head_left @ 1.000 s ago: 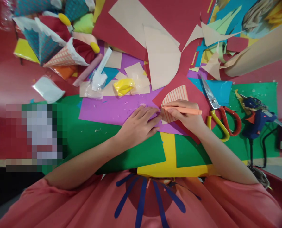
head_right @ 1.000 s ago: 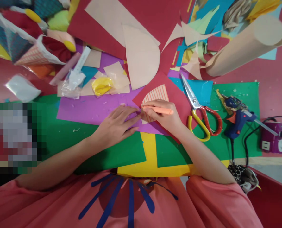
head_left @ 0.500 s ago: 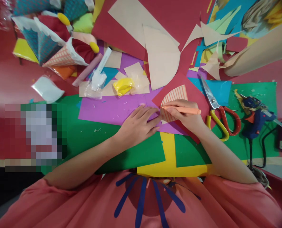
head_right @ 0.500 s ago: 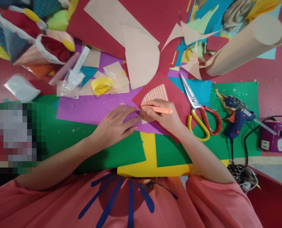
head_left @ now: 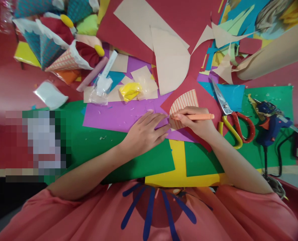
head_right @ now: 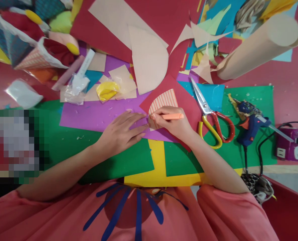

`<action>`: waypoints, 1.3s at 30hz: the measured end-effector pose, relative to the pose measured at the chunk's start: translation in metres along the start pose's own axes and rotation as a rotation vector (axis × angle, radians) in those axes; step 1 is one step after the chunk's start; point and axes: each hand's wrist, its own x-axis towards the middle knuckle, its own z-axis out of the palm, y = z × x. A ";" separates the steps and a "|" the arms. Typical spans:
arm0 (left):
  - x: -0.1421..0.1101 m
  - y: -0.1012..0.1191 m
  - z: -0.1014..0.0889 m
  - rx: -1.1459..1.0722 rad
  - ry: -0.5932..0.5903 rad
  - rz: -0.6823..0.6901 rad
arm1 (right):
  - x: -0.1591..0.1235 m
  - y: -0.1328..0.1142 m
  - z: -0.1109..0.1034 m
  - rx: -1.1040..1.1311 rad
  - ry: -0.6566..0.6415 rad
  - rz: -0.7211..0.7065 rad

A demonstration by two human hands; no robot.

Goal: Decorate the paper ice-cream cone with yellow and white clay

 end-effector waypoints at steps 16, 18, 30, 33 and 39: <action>0.000 -0.001 0.000 -0.018 0.016 0.011 | -0.001 -0.003 0.001 0.021 0.048 -0.012; 0.000 -0.001 0.000 -0.021 0.001 0.001 | -0.001 -0.003 0.001 0.048 0.042 -0.007; 0.000 -0.001 0.000 -0.013 0.024 0.014 | -0.001 -0.004 0.000 0.063 0.016 0.022; 0.000 -0.001 0.000 -0.014 0.013 0.007 | -0.001 -0.004 0.000 0.054 0.025 0.008; 0.000 -0.001 0.000 -0.010 0.016 0.010 | -0.001 -0.004 0.000 0.010 -0.013 0.012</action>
